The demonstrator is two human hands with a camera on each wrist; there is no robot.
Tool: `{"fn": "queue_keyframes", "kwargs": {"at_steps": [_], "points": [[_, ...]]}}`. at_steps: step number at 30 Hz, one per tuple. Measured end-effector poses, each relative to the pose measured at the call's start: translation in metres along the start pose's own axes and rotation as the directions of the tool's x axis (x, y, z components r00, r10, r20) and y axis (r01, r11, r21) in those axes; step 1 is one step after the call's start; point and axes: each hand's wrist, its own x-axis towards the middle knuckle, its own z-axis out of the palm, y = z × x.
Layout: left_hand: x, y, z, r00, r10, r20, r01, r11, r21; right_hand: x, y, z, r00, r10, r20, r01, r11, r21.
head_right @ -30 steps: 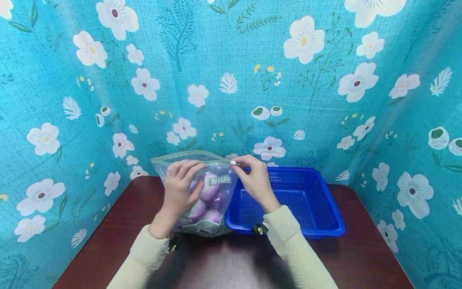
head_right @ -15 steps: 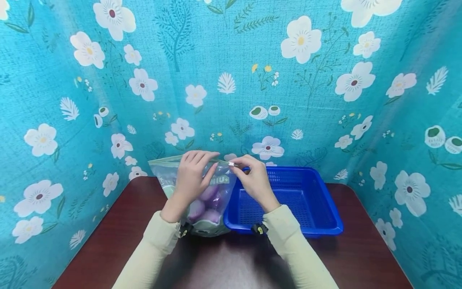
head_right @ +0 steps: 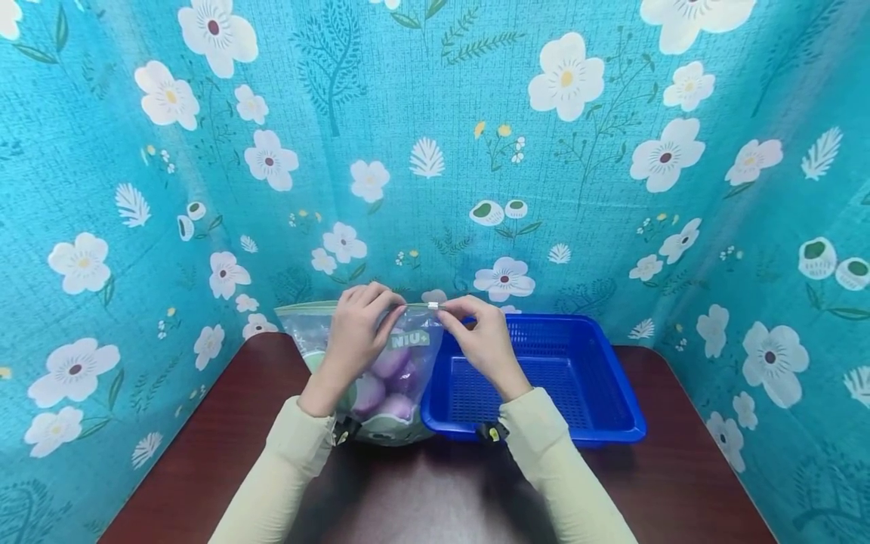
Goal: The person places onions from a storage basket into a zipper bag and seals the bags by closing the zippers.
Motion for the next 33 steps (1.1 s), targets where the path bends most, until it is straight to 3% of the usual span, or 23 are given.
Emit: {"fn": "queue_keyframes", "kwargs": {"at_steps": [8, 14, 23, 33], "points": [[0.002, 0.008, 0.001, 0.998, -0.004, 0.056, 0.007, 0.999, -0.038, -0.001, -0.001, -0.001, 1.000, -0.025, 0.006, 0.024, 0.999, 0.024], [0.006, 0.015, 0.007, 0.999, 0.030, 0.030, -0.029, 0.998, -0.047, -0.001, -0.002, 0.000, 0.999, -0.039, 0.012, 0.039, 0.998, 0.047], [0.009, 0.023, 0.010, 1.000, 0.009, 0.025, -0.009, 1.000, -0.015, 0.000, -0.001, 0.001, 0.998, -0.058, 0.013, 0.057, 0.997, 0.044], [0.007, 0.020, 0.009, 0.999, 0.033, 0.026, -0.033, 0.999, -0.019, -0.001, -0.003, 0.001, 0.999, -0.051, 0.016, 0.051, 0.998, 0.035]]}}
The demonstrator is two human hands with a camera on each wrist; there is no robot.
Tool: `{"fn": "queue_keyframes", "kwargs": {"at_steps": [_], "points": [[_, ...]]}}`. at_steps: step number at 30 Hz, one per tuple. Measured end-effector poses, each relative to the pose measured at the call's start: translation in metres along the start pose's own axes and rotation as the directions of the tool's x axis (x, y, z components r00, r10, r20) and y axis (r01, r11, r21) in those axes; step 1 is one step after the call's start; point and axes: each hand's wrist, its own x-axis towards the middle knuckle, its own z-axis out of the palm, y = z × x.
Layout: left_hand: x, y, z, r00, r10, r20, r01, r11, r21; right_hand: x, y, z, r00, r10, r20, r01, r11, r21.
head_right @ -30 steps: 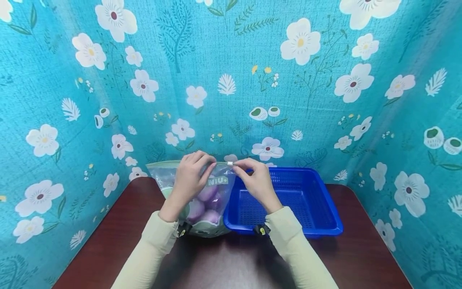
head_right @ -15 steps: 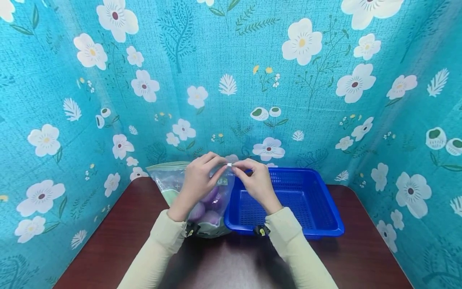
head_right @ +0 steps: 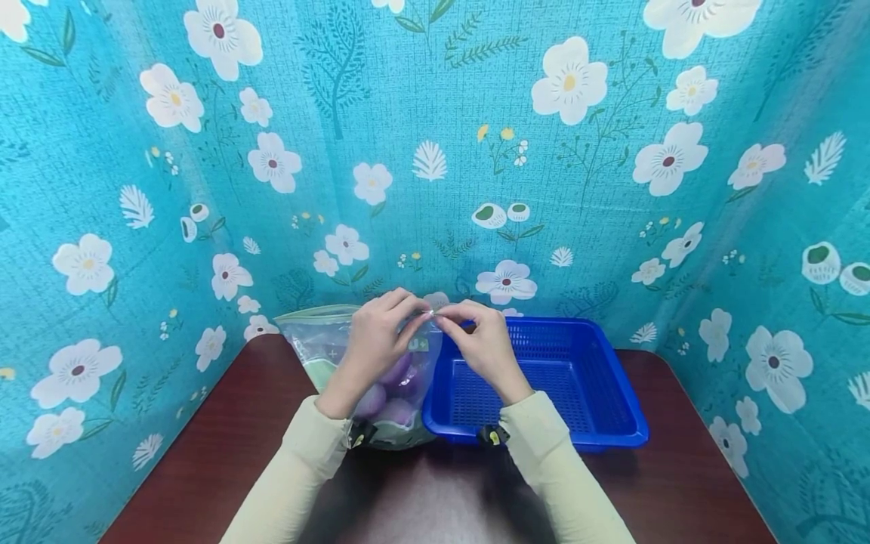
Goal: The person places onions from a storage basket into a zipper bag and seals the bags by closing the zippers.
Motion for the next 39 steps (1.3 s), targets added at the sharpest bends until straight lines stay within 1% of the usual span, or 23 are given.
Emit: {"fn": "queue_keyframes", "kwargs": {"at_steps": [5, 14, 18, 22, 28, 30, 39], "points": [[-0.002, -0.005, -0.005, 1.000, 0.003, -0.002, -0.003, 1.000, 0.000, 0.000, -0.001, -0.002, 1.000, 0.012, 0.004, -0.012, 1.000, -0.009], [-0.009, -0.017, -0.010, 0.998, -0.053, 0.013, 0.053, 0.999, 0.002, -0.001, 0.004, -0.003, 1.000, 0.026, -0.016, -0.026, 0.999, -0.023], [-0.008, -0.021, -0.013, 0.998, -0.058, 0.014, 0.058, 0.998, -0.002, -0.001, 0.005, -0.003, 0.999, 0.031, -0.024, -0.032, 0.999, -0.024], [-0.008, -0.024, -0.014, 0.998, -0.055, 0.002, 0.055, 0.998, -0.007, 0.000, 0.005, -0.004, 0.999, 0.030, -0.026, -0.030, 0.999, -0.026], [-0.009, -0.028, -0.016, 0.998, -0.067, -0.008, 0.067, 0.998, -0.006, 0.002, 0.004, -0.005, 0.999, 0.030, -0.033, -0.032, 0.998, -0.052], [-0.010, -0.029, -0.019, 0.997, -0.073, -0.012, 0.073, 0.997, 0.000, 0.002, 0.004, -0.005, 0.999, 0.033, -0.033, -0.035, 0.998, -0.061], [-0.021, -0.040, -0.029, 0.994, -0.084, -0.064, 0.085, 0.996, 0.018, 0.000, 0.005, -0.008, 0.999, 0.048, -0.014, -0.049, 0.997, -0.066]]}}
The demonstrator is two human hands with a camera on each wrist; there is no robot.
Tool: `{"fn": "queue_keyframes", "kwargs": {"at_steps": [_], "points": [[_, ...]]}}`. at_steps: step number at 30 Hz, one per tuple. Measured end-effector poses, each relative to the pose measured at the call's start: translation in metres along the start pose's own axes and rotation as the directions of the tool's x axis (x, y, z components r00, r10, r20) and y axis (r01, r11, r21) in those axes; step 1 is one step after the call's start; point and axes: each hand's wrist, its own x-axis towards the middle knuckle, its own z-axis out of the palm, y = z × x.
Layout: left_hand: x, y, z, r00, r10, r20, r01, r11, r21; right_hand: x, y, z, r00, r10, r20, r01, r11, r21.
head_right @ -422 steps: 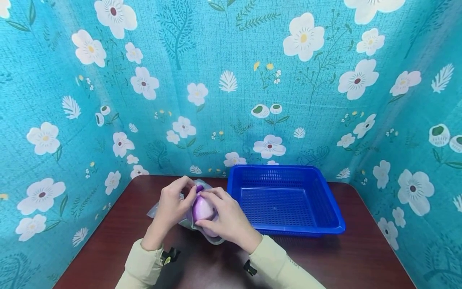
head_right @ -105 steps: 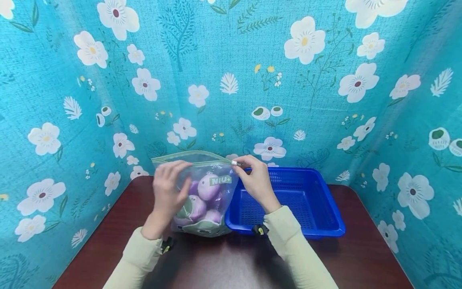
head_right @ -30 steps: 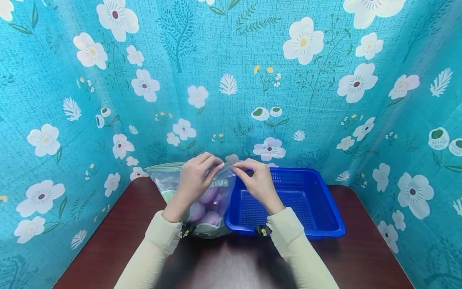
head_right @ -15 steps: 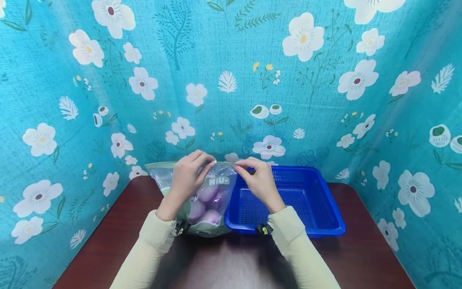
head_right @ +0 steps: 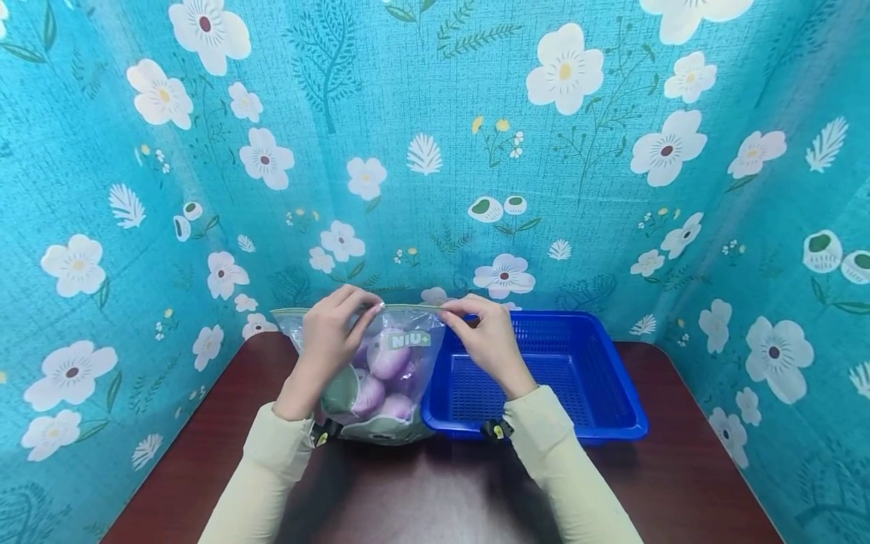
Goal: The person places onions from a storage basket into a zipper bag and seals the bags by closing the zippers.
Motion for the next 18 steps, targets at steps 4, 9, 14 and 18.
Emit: {"fn": "queue_keyframes", "kwargs": {"at_steps": [4, 9, 14, 18], "points": [[-0.004, -0.007, -0.005, 1.000, -0.027, 0.008, 0.027, 1.000, -0.003, 0.000, 0.001, -0.001, 1.000, -0.009, -0.004, 0.009, 1.000, 0.001], [-0.011, -0.013, -0.009, 0.998, -0.059, 0.008, 0.059, 0.998, 0.004, -0.001, 0.003, -0.002, 1.000, -0.019, -0.005, 0.019, 1.000, -0.002], [-0.015, -0.018, -0.012, 0.996, -0.082, -0.017, 0.083, 0.997, 0.000, -0.001, 0.003, -0.004, 1.000, -0.023, -0.012, 0.023, 1.000, -0.010], [-0.018, -0.021, -0.015, 0.995, -0.098, -0.027, 0.099, 0.995, 0.005, -0.002, 0.004, -0.005, 1.000, -0.016, -0.017, 0.016, 1.000, -0.025]]}}
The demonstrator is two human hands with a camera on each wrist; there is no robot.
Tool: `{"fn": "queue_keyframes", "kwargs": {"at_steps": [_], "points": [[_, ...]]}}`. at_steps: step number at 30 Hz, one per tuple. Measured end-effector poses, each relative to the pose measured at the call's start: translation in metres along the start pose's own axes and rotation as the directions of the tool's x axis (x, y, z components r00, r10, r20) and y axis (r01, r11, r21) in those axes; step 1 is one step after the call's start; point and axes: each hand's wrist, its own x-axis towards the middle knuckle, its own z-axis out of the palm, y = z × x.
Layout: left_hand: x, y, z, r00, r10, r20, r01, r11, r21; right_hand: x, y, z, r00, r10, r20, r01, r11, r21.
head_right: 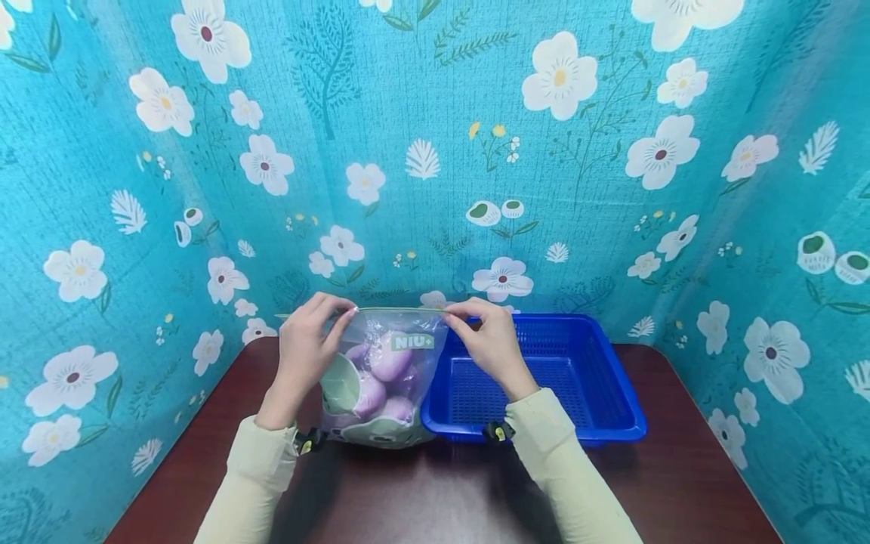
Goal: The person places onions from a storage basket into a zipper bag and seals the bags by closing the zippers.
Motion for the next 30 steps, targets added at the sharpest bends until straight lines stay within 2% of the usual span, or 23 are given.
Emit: {"fn": "queue_keyframes", "kwargs": {"at_steps": [11, 17, 23, 30], "points": [[-0.001, -0.009, -0.006, 0.999, -0.040, -0.024, 0.040, 0.999, 0.007, 0.002, 0.000, -0.001, 1.000, 0.006, -0.011, -0.006, 1.000, -0.007], [-0.006, -0.015, -0.008, 0.997, -0.070, -0.014, 0.070, 0.997, 0.021, 0.000, 0.001, -0.001, 1.000, 0.010, -0.015, -0.011, 1.000, -0.019], [-0.009, -0.020, -0.010, 0.997, -0.074, -0.035, 0.075, 0.997, 0.032, 0.001, 0.003, 0.000, 1.000, 0.012, -0.008, -0.013, 1.000, -0.028], [-0.010, -0.023, -0.015, 0.996, -0.085, -0.021, 0.086, 0.995, 0.046, 0.001, 0.006, -0.001, 1.000, 0.023, -0.015, -0.023, 0.999, -0.044]]}}
